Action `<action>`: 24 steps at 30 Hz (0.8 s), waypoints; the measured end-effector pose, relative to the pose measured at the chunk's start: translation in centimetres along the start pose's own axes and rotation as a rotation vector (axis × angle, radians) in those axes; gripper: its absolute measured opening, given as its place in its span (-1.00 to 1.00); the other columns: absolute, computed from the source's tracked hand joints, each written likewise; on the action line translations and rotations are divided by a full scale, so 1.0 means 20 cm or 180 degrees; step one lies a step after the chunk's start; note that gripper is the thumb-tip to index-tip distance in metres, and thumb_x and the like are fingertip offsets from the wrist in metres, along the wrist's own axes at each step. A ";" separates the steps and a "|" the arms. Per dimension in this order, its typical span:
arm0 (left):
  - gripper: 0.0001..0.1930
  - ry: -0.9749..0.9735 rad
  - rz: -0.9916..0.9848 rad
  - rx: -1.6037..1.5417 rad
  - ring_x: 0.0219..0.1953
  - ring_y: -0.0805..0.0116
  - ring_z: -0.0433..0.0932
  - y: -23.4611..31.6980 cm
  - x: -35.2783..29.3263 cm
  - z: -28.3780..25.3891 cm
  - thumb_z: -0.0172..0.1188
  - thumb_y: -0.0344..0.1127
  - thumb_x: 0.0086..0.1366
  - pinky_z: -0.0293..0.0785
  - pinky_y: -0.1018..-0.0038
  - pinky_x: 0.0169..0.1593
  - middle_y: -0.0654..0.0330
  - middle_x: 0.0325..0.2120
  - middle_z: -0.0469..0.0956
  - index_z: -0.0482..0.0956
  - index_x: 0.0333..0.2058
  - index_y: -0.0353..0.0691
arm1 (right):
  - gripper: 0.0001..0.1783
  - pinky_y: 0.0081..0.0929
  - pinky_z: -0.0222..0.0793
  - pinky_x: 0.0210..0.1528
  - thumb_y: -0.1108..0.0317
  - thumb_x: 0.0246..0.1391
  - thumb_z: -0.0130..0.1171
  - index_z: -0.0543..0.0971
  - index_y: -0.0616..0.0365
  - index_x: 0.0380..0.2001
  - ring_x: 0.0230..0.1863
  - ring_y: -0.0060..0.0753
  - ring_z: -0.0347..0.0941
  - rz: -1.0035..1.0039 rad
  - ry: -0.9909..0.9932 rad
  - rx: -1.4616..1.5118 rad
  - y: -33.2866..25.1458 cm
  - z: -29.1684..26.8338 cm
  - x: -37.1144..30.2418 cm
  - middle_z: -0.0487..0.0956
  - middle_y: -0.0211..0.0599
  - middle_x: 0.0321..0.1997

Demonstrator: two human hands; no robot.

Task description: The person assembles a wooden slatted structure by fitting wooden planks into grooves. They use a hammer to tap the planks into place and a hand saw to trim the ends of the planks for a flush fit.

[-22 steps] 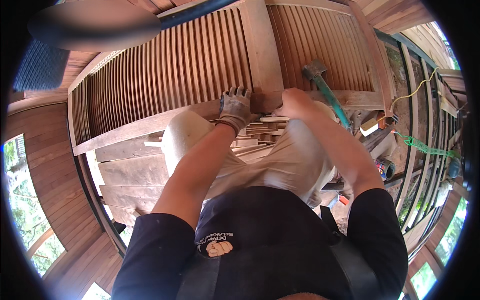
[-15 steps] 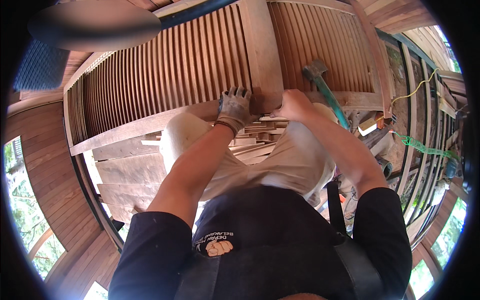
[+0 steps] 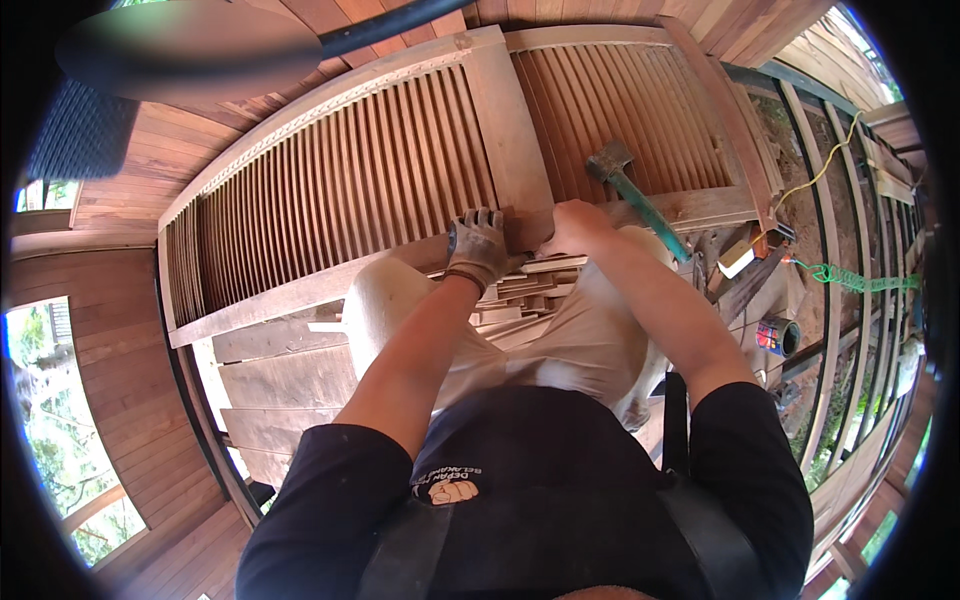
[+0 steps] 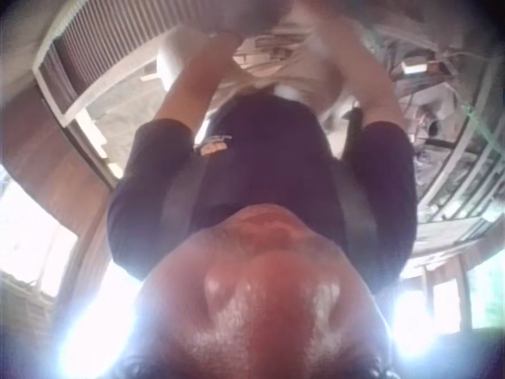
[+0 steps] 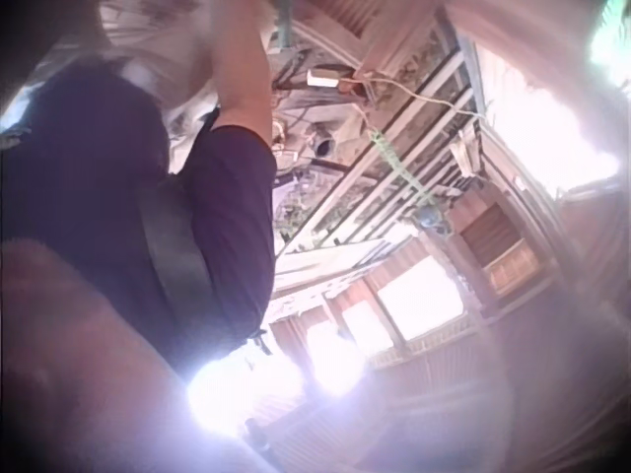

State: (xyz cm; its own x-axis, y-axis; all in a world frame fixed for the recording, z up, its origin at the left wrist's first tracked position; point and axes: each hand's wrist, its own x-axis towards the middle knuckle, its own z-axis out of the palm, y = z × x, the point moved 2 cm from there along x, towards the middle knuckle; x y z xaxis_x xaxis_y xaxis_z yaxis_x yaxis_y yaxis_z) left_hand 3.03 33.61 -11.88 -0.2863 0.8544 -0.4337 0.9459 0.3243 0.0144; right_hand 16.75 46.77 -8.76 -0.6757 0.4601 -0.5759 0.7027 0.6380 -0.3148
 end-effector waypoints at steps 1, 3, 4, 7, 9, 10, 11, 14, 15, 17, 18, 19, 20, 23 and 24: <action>0.19 -0.0015 -0.0060 -0.0015 0.38 0.05 0.21 0.00 0.01 0.00 0.30 0.53 -0.01 0.13 0.00 0.35 0.02 0.28 0.32 0.18 0.39 -0.26 | -0.22 -0.12 0.56 -0.01 -0.17 -0.30 0.58 0.68 0.38 -0.24 -0.08 0.11 0.65 -0.0074 0.0003 -0.0122 0.01 -0.02 0.00 0.70 0.10 -0.17; 0.21 0.0257 -0.0198 -0.0069 0.39 0.06 0.20 0.00 0.01 0.05 0.33 0.50 -0.03 0.09 0.03 0.38 0.02 0.29 0.31 0.15 0.40 -0.26 | -0.20 -0.11 0.56 -0.02 -0.19 -0.30 0.58 0.66 0.39 -0.22 -0.08 0.14 0.64 -0.0186 0.0047 -0.0185 0.01 -0.03 0.02 0.69 0.11 -0.19; 0.23 0.0393 -0.0267 -0.0096 0.39 0.06 0.19 0.00 0.00 0.07 0.35 0.49 -0.04 0.07 0.05 0.39 0.02 0.30 0.30 0.14 0.41 -0.26 | -0.20 -0.10 0.55 -0.02 -0.19 -0.29 0.57 0.66 0.38 -0.22 -0.08 0.14 0.64 -0.0220 0.0106 -0.0150 0.04 -0.02 0.02 0.69 0.12 -0.20; 0.21 0.0508 -0.0362 -0.0236 0.41 0.04 0.16 0.00 -0.03 0.07 0.40 0.40 -0.05 0.00 0.07 0.44 0.00 0.33 0.26 0.11 0.42 -0.24 | -0.31 -0.10 0.53 0.05 -0.15 -0.13 0.48 0.67 0.35 -0.23 -0.01 0.09 0.62 0.0065 0.0717 0.0398 0.10 -0.07 0.02 0.69 0.10 -0.14; 0.19 0.0593 -0.0302 -0.0597 0.42 0.00 0.14 0.03 -0.06 0.01 0.42 0.35 -0.03 -0.03 0.05 0.46 -0.03 0.34 0.23 0.10 0.43 -0.22 | -0.40 -0.09 0.51 0.09 -0.09 0.00 0.39 0.68 0.32 -0.22 0.03 0.08 0.61 0.0356 0.1317 0.0896 0.20 -0.09 0.03 0.69 0.08 -0.10; 0.18 0.0634 -0.0264 -0.0781 0.43 -0.01 0.13 0.04 -0.07 -0.02 0.42 0.32 -0.02 -0.04 0.04 0.47 -0.04 0.35 0.22 0.09 0.43 -0.21 | -0.45 -0.07 0.50 0.10 -0.06 0.05 0.35 0.67 0.30 -0.21 0.04 0.08 0.60 0.0462 0.1656 0.1137 0.27 -0.09 0.06 0.69 0.07 -0.09; 0.16 0.0863 -0.0112 -0.0888 0.43 -0.03 0.11 0.04 -0.08 -0.03 0.41 0.30 0.01 -0.05 0.04 0.48 -0.05 0.36 0.21 0.09 0.43 -0.20 | -0.49 -0.06 0.49 0.11 -0.03 0.10 0.30 0.66 0.28 -0.20 0.05 0.09 0.59 0.0549 0.1985 0.1391 0.32 -0.10 0.09 0.68 0.06 -0.09; 0.08 0.1370 0.0323 -0.1005 0.46 -0.06 0.07 0.04 -0.10 0.01 0.38 0.25 0.08 -0.06 0.03 0.49 -0.07 0.37 0.19 0.10 0.43 -0.19 | -0.56 -0.03 0.47 0.13 0.05 0.16 0.23 0.64 0.20 -0.08 0.07 0.10 0.57 0.0801 0.2251 0.1560 0.42 -0.16 0.10 0.67 0.03 -0.05; 0.06 0.1444 0.0455 -0.0872 0.46 -0.07 0.06 0.06 -0.09 0.03 0.36 0.24 0.09 -0.06 0.03 0.49 -0.08 0.38 0.19 0.12 0.43 -0.20 | -0.52 -0.02 0.45 0.16 0.05 0.18 0.19 0.60 0.13 0.05 0.10 0.09 0.55 0.0963 0.2113 0.1624 0.44 -0.21 0.07 0.66 0.00 0.01; -0.04 0.1390 0.0733 -0.0817 0.51 -0.06 -0.02 0.13 -0.05 0.03 0.26 0.19 0.19 -0.14 0.02 0.52 -0.10 0.43 0.11 0.15 0.41 -0.27 | -0.50 -0.04 0.45 0.16 0.03 0.19 0.18 0.59 0.14 0.06 0.11 0.10 0.54 0.1143 0.2565 0.1345 0.55 -0.21 0.07 0.66 0.01 0.01; -0.05 0.1369 0.0801 -0.0626 0.52 -0.06 -0.05 0.15 -0.02 0.03 0.23 0.18 0.22 -0.18 0.02 0.53 -0.11 0.44 0.08 0.14 0.42 -0.29 | -0.49 -0.05 0.45 0.17 0.02 0.19 0.18 0.59 0.15 0.07 0.12 0.10 0.54 0.1222 0.2767 0.1223 0.60 -0.20 0.07 0.66 0.01 0.01; -0.07 0.1352 0.0873 -0.0435 0.53 -0.05 -0.08 0.16 0.02 0.03 0.21 0.16 0.25 -0.22 0.02 0.54 -0.12 0.46 0.06 0.13 0.42 -0.32 | -0.43 0.01 0.38 0.24 -0.08 0.19 0.18 0.58 0.11 0.10 0.25 0.09 0.44 0.1226 0.2495 0.1101 0.66 -0.18 0.07 0.58 0.01 0.16; -0.08 0.1348 0.0954 -0.0240 0.54 -0.05 -0.11 0.18 0.07 0.02 0.18 0.15 0.27 -0.25 0.02 0.54 -0.12 0.47 0.03 0.12 0.42 -0.34 | -0.39 0.03 0.34 0.27 -0.12 0.18 0.18 0.57 0.10 0.12 0.30 0.09 0.39 0.1188 0.2408 0.0857 0.71 -0.16 0.06 0.53 0.00 0.21; -0.10 0.0893 0.0743 -0.0004 0.56 -0.03 -0.19 0.23 0.21 -0.09 0.03 0.18 0.36 -0.40 -0.01 0.55 -0.15 0.50 -0.06 0.04 0.45 -0.37 | -0.30 0.08 0.20 0.36 -0.22 0.15 0.21 0.54 0.08 0.15 0.40 0.09 0.24 0.1086 0.2151 0.0375 0.80 -0.01 0.04 0.41 -0.01 0.31; -0.09 0.0884 0.0719 0.0053 0.56 -0.03 -0.19 0.25 0.27 -0.11 0.01 0.20 0.37 -0.42 -0.02 0.55 -0.15 0.50 -0.07 0.03 0.46 -0.36 | -0.28 0.10 0.16 0.39 -0.23 0.13 0.23 0.53 0.09 0.15 0.42 0.09 0.20 0.1044 0.2114 0.0355 0.81 0.01 0.03 0.38 -0.01 0.33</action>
State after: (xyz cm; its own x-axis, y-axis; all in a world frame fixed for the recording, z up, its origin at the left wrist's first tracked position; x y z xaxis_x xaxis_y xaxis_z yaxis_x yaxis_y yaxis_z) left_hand 5.95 40.72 -12.09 -0.0982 0.9823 -0.1597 0.9917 0.1100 0.0662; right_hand 27.82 57.19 -14.38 -0.3951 0.9144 -0.0879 0.8858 0.3539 -0.3003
